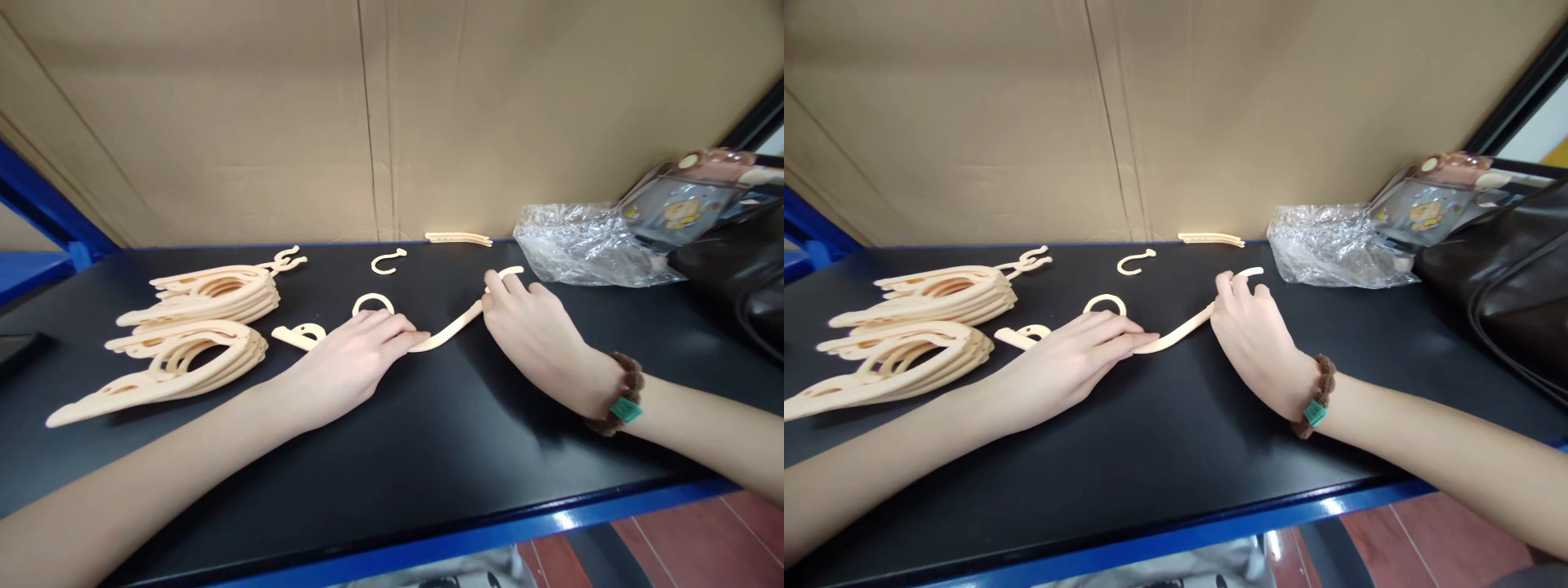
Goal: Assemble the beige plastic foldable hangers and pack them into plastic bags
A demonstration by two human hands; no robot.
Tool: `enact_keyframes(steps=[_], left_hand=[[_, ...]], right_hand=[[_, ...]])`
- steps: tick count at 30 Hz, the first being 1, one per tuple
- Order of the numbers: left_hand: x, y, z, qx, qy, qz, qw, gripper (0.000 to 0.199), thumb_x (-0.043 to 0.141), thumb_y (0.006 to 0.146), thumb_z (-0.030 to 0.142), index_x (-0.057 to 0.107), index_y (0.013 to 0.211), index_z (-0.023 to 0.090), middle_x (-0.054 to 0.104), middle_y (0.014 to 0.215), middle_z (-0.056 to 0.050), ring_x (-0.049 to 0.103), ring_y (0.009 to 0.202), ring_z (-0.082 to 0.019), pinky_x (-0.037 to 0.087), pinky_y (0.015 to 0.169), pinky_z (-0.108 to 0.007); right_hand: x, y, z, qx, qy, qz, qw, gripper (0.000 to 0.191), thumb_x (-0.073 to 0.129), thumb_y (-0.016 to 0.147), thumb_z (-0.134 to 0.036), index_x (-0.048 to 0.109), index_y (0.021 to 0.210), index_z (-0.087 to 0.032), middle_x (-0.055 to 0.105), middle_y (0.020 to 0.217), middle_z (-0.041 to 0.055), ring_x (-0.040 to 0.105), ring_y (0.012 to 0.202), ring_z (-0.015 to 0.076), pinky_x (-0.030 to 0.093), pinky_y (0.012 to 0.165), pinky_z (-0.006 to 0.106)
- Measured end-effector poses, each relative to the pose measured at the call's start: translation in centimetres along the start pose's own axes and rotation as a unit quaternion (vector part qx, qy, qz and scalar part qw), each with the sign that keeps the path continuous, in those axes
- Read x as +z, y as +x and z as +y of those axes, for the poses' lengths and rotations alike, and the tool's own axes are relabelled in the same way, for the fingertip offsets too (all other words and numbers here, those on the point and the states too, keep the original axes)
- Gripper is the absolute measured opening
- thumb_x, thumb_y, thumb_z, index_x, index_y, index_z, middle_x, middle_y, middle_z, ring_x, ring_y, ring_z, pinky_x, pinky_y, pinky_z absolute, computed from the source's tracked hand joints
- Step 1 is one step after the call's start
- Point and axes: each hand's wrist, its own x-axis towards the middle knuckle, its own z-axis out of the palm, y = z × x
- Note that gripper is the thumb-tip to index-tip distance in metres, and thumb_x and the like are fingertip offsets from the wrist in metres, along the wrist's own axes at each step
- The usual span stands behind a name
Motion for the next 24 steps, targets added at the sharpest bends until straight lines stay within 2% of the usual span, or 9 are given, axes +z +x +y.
enact_keyframes(steps=[5, 11, 16, 21, 24], left_hand=[[0.1, -0.2, 0.0, -0.007, -0.013, 0.001, 1.0, 0.039, 0.037, 0.091, 0.002, 0.051, 0.125, 0.017, 0.058, 0.115, -0.006, 0.054, 0.105, -0.017, 0.049, 0.086, -0.029], [0.1, -0.1, 0.0, -0.014, -0.016, -0.008, 1.0, 0.04, 0.036, 0.092, 0.003, 0.05, 0.127, 0.017, 0.057, 0.116, -0.007, 0.054, 0.105, -0.017, 0.051, 0.082, -0.029], [0.0, -0.1, 0.0, -0.022, -0.032, -0.014, 0.999, 0.04, 0.033, 0.093, 0.005, 0.051, 0.126, 0.017, 0.058, 0.116, -0.008, 0.055, 0.106, -0.018, 0.052, 0.086, -0.031], [0.1, -0.2, -0.1, -0.034, -0.037, -0.027, 0.998, 0.042, 0.033, 0.092, 0.004, 0.049, 0.128, 0.018, 0.057, 0.118, -0.008, 0.056, 0.106, -0.018, 0.053, 0.083, -0.031], [0.1, -0.2, -0.1, -0.037, -0.037, -0.028, 0.998, 0.044, 0.034, 0.091, 0.002, 0.048, 0.129, 0.018, 0.056, 0.119, -0.007, 0.055, 0.107, -0.018, 0.052, 0.084, -0.03]], right_hand=[[0.4, 0.4, 0.0, -0.015, 0.035, -0.004, 0.999, 0.028, 0.038, 0.082, 0.002, 0.064, 0.078, -0.009, 0.057, 0.091, 0.0171, 0.05, 0.078, 0.0261, 0.035, 0.058, 0.033], [0.4, 0.8, 0.3, -0.043, 0.051, -0.038, 0.997, 0.025, 0.04, 0.081, 0.003, 0.064, 0.085, -0.005, 0.056, 0.101, 0.0205, 0.052, 0.077, 0.0256, 0.034, 0.058, 0.032], [0.5, 0.9, 0.4, -0.045, 0.057, -0.04, 0.997, 0.025, 0.039, 0.08, 0.004, 0.062, 0.081, -0.007, 0.056, 0.091, 0.0174, 0.052, 0.074, 0.0253, 0.033, 0.057, 0.031], [0.3, 1.0, 0.4, -0.038, 0.056, -0.046, 0.997, 0.025, 0.038, 0.079, 0.006, 0.059, 0.079, -0.008, 0.056, 0.087, 0.0165, 0.053, 0.066, 0.0235, 0.031, 0.055, 0.031], [-0.1, 1.1, 0.4, -0.044, 0.062, -0.048, 0.996, 0.025, 0.038, 0.078, 0.007, 0.056, 0.083, -0.009, 0.056, 0.079, 0.0125, 0.053, 0.062, 0.0228, 0.03, 0.054, 0.031]])
